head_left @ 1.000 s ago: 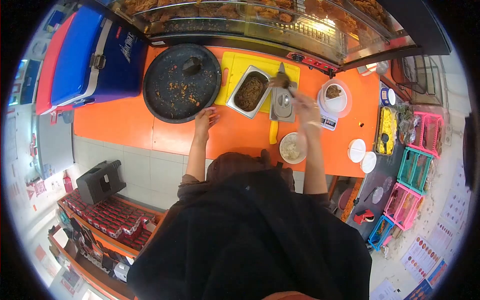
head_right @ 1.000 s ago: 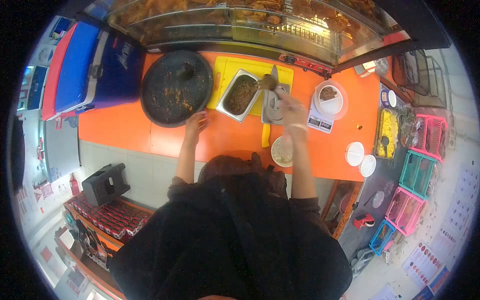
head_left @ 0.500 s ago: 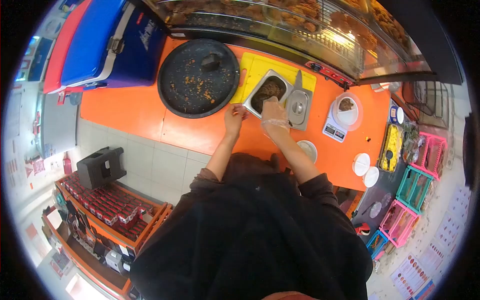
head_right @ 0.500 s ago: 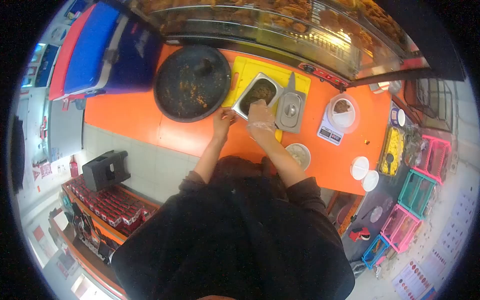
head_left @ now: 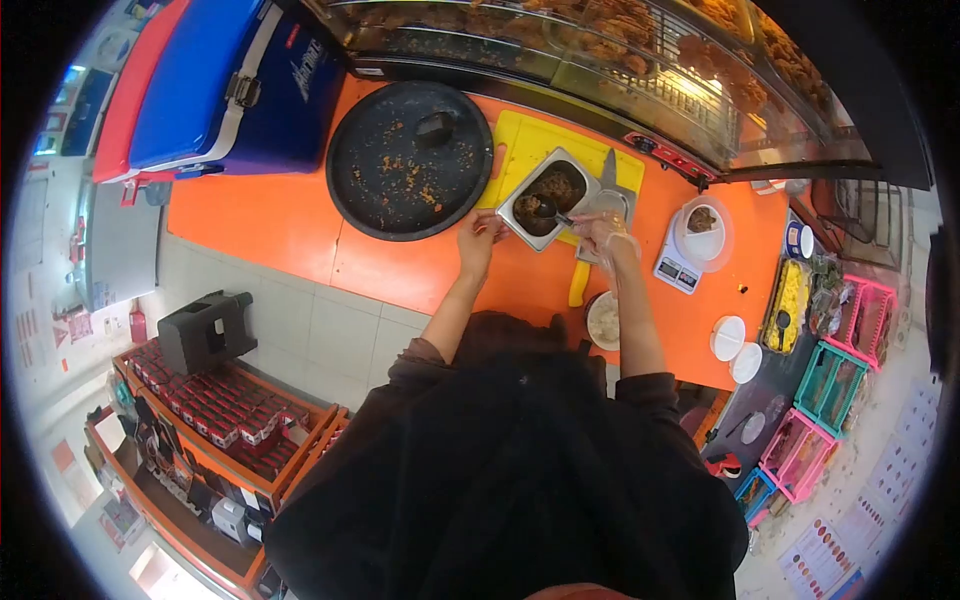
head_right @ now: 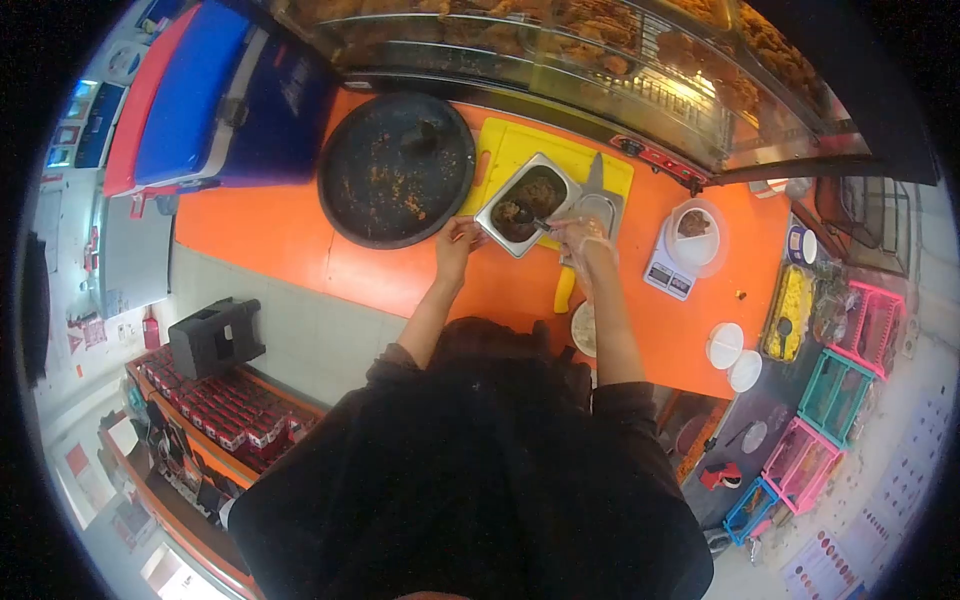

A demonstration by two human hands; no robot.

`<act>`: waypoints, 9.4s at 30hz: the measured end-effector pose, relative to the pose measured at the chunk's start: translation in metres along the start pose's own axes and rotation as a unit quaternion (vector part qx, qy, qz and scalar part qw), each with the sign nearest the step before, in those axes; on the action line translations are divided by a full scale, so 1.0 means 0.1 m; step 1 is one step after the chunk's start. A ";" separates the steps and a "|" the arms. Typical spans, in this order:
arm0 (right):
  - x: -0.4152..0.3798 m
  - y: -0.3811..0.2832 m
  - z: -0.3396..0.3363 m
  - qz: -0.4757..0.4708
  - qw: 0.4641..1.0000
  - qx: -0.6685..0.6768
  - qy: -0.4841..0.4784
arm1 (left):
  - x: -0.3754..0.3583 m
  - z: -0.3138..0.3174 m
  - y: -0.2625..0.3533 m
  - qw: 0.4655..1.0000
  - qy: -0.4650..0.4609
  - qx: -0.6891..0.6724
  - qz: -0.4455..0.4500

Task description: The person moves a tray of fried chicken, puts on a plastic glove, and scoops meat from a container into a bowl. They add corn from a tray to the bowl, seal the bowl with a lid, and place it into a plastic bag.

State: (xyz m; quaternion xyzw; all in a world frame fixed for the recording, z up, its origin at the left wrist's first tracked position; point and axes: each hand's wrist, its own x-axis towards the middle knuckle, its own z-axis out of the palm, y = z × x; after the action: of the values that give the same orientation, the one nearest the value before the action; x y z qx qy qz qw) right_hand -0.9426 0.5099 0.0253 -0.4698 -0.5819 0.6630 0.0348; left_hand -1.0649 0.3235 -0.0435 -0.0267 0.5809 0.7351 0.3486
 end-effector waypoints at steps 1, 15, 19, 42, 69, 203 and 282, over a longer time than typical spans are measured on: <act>-0.03 0.03 -0.07 0.004 0.996 0.083 -0.015 | 0.02 -0.01 -0.02 1.000 0.001 0.006 0.002; -0.51 0.14 -1.99 -0.145 0.911 -0.065 0.380 | -0.02 -0.04 0.02 0.996 0.028 0.081 -0.001; -0.04 0.61 -2.09 -0.115 0.825 -0.270 0.482 | -0.04 -0.05 0.04 0.996 0.020 0.083 -0.007; -0.08 -0.18 1.06 -0.128 0.775 -0.599 0.156 | 0.00 -0.02 -0.06 0.997 -0.065 0.042 -0.008; 0.04 0.33 -0.08 -0.134 0.966 -0.198 0.095 | -0.05 0.04 0.00 0.996 -0.075 -0.005 -0.040; 0.48 -0.17 -2.46 0.055 0.725 -0.652 0.214 | -0.04 0.13 0.06 0.987 0.031 0.086 -0.134; 0.57 0.48 -0.66 -0.154 0.813 -0.401 0.394 | -0.08 -0.12 0.05 0.984 -0.041 0.033 -0.172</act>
State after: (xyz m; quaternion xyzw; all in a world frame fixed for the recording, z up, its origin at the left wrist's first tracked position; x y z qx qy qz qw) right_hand -0.9064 0.5768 -0.0388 -0.5674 -0.7971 0.1157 0.1710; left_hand -1.0658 0.3085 -0.0393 -0.0843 0.5766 0.6453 0.4940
